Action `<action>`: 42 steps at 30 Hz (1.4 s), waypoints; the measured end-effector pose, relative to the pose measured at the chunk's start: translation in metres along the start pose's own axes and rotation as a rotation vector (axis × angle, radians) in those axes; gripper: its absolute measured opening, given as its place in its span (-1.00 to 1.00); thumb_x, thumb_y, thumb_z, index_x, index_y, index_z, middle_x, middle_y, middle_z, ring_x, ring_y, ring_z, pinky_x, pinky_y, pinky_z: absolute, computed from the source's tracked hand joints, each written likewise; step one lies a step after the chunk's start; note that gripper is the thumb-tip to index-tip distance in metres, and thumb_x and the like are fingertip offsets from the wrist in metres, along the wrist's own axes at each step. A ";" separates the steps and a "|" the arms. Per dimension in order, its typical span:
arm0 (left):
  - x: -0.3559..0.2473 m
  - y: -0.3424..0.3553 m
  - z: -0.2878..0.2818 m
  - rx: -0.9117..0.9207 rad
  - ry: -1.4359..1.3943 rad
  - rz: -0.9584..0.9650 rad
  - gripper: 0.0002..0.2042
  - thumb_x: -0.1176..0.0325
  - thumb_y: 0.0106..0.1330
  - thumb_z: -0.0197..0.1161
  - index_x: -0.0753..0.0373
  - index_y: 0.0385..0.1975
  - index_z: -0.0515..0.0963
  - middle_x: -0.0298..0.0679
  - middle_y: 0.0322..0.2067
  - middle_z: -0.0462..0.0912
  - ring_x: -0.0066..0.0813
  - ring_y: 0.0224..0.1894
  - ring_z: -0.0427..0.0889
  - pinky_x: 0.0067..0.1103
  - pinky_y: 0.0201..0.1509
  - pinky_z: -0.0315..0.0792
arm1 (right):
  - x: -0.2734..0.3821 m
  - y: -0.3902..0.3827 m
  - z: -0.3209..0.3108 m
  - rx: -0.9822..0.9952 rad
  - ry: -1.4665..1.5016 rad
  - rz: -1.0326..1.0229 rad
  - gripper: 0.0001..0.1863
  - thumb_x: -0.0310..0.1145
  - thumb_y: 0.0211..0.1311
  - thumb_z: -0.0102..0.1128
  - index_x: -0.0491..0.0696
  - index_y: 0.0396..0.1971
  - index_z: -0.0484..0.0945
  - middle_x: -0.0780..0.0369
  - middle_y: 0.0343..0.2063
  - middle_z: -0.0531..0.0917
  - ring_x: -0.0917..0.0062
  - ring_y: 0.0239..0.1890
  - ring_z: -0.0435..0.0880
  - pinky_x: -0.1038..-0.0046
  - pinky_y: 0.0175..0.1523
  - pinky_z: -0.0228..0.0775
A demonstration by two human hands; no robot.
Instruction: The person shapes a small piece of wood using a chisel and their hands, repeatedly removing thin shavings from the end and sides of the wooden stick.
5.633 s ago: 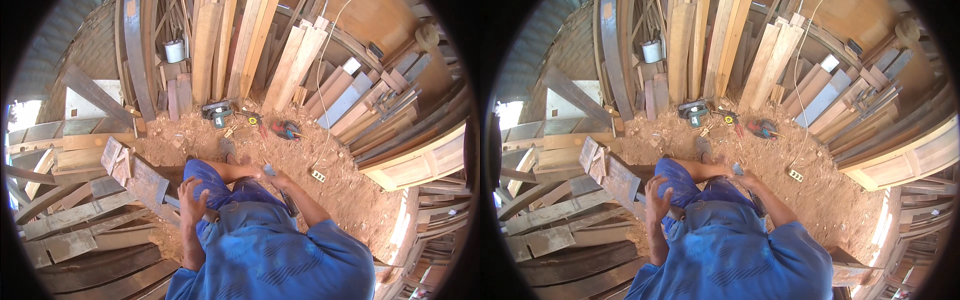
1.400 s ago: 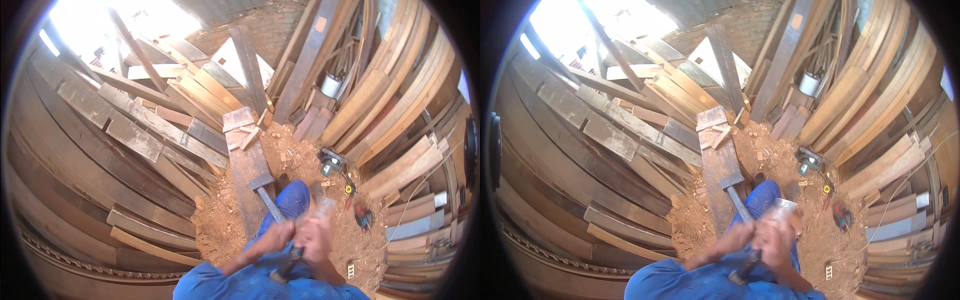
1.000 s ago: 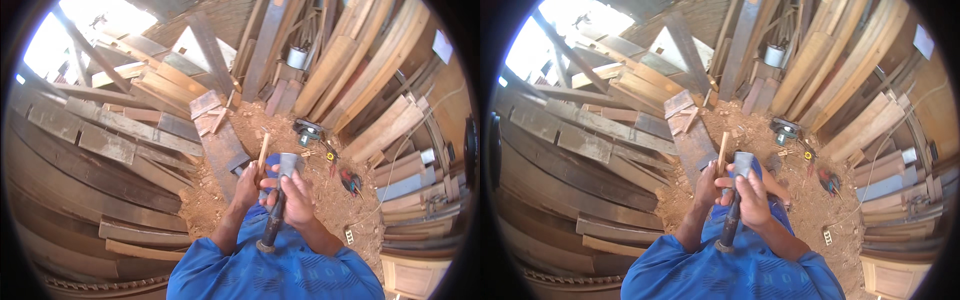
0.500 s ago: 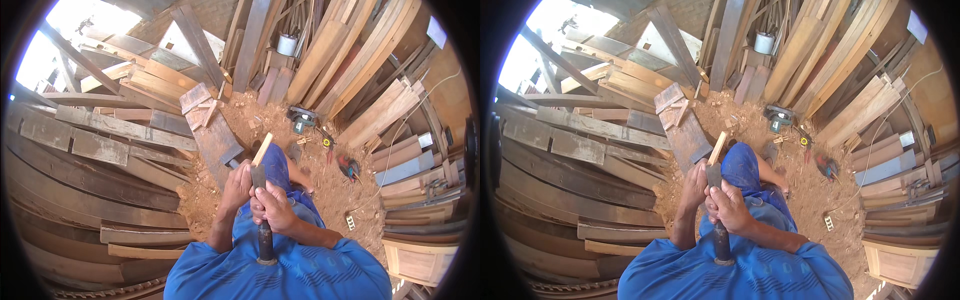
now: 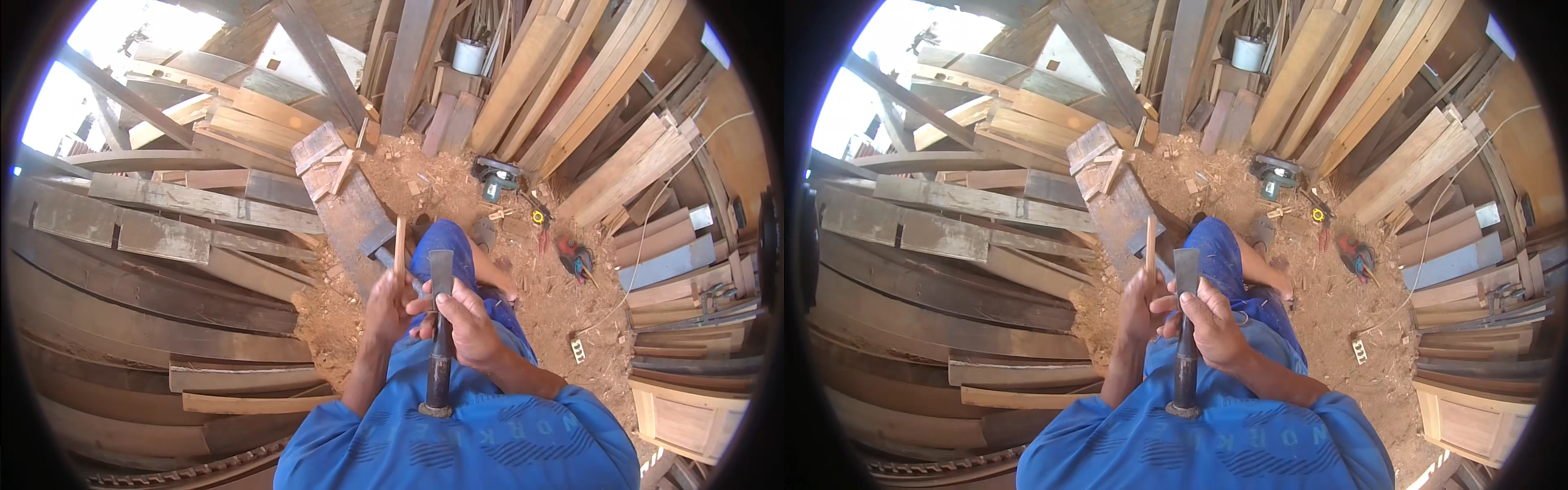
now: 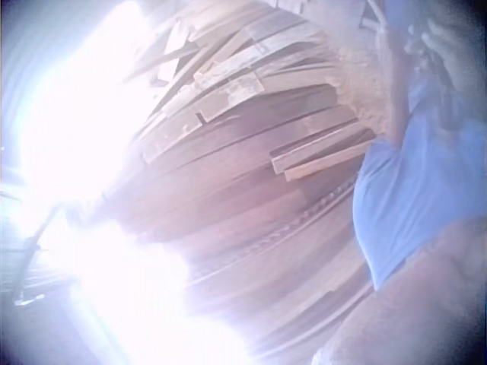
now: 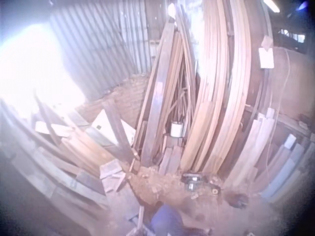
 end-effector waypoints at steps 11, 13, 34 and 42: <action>-0.017 0.041 0.034 -0.022 0.273 0.074 -0.58 0.07 0.54 -0.23 0.23 -0.30 0.52 -0.45 -0.65 0.39 -0.72 -0.64 0.31 -0.74 -0.55 0.23 | 0.018 0.021 0.004 0.047 0.257 0.018 -0.83 -0.29 0.45 -0.10 -0.06 -0.14 0.34 0.35 -0.55 0.40 0.73 -0.65 0.32 0.53 -0.47 0.37; -0.029 0.038 0.037 -0.121 0.425 0.171 -0.57 0.06 0.54 -0.21 0.23 -0.34 0.53 -0.46 -0.65 0.41 -0.73 -0.63 0.30 -0.73 -0.55 0.23 | 0.004 0.020 0.012 0.064 0.227 0.111 -0.84 -0.30 0.45 -0.11 -0.06 -0.14 0.33 0.35 -0.55 0.40 0.73 -0.65 0.33 0.52 -0.48 0.37; 0.034 -0.042 -0.026 -0.019 0.634 0.058 -0.61 0.10 0.52 -0.15 0.28 -0.35 0.49 -0.39 -0.65 0.36 -0.58 -0.58 0.36 -0.57 -0.49 0.29 | 0.047 -0.022 0.024 0.031 -0.089 -0.118 -0.83 -0.24 0.46 -0.15 -0.03 -0.23 0.28 0.40 -0.64 0.23 0.76 -0.71 0.20 0.58 -0.56 0.28; -0.036 0.037 0.026 -0.032 -0.002 0.225 -0.60 0.07 0.53 -0.18 0.24 -0.35 0.46 -0.47 -0.67 0.36 -0.71 -0.64 0.34 -0.70 -0.58 0.22 | 0.005 0.026 0.022 0.112 0.148 0.147 -0.86 -0.26 0.45 -0.10 0.00 -0.20 0.36 0.41 -0.60 0.26 0.74 -0.67 0.24 0.54 -0.54 0.31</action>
Point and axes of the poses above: each hand's wrist, its own y-axis towards the middle knuckle, its own z-axis out of the palm, x = y × z, the point moved 5 cm from there along y, towards the middle knuckle
